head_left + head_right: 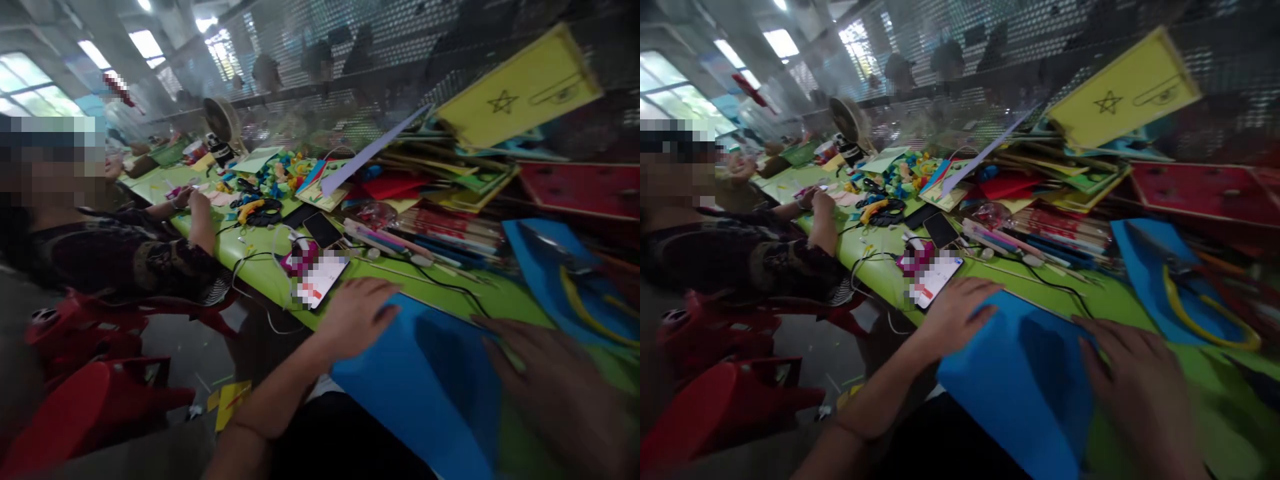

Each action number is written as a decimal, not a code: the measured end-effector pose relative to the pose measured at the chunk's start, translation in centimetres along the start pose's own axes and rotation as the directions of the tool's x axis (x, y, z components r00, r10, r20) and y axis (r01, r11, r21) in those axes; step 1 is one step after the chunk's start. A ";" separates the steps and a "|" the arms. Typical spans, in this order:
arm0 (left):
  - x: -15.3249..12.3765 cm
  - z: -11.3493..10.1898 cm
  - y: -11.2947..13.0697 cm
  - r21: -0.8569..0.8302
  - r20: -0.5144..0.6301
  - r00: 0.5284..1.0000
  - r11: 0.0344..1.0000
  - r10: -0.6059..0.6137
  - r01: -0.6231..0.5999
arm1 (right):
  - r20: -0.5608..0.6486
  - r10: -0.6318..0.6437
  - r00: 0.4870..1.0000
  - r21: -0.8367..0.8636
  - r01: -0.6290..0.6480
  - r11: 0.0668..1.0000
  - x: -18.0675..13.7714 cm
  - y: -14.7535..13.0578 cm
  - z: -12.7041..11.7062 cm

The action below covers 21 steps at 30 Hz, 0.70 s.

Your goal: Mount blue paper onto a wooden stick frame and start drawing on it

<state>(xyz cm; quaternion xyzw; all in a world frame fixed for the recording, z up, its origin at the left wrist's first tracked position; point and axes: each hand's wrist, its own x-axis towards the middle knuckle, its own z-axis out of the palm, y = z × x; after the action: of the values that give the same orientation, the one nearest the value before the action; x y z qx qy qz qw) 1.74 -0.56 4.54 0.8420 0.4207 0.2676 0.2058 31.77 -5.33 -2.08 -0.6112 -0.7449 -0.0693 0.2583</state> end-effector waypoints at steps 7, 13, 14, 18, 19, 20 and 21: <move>1.1 0.8 -5.1 0.180 0.146 0.989 0.984 -0.015 -0.012 | 0.055 -0.013 0.998 -0.045 0.015 0.999 -0.3 -0.3 0.1; 0.8 1.6 -5.4 0.204 0.124 0.992 0.979 0.000 -0.025 | 0.093 0.012 0.996 -0.072 -0.005 0.997 -0.3 -0.5 0.1; 0.8 1.6 -5.4 0.206 0.125 0.992 0.978 -0.001 -0.025 | 0.103 0.016 0.995 -0.081 -0.008 0.997 -0.3 -0.5 0.2; 0.7 1.7 -5.5 0.225 0.132 0.991 0.974 0.004 -0.034 | 0.117 0.026 0.993 -0.120 -0.012 0.993 -0.4 -0.8 0.0; 0.7 1.8 -5.5 0.230 0.131 0.991 0.973 0.004 -0.035 | 0.112 0.028 0.993 -0.128 -0.013 0.992 -0.4 -0.8 0.0; 0.7 1.8 -5.4 0.234 0.131 0.991 0.972 0.003 -0.033 | 0.107 0.028 0.994 -0.133 -0.014 0.991 -0.4 -0.9 -0.1; 0.7 1.9 -5.4 0.237 0.131 0.991 0.971 -0.001 -0.030 | 0.103 0.026 0.994 -0.133 -0.012 0.991 -0.4 -1.0 -0.1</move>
<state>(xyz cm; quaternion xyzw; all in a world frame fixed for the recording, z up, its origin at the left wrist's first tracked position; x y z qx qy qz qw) 0.00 2.79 0.15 0.8794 0.4293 0.1613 0.1280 30.92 -6.00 -1.95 -0.6368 -0.7454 -0.0841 0.1786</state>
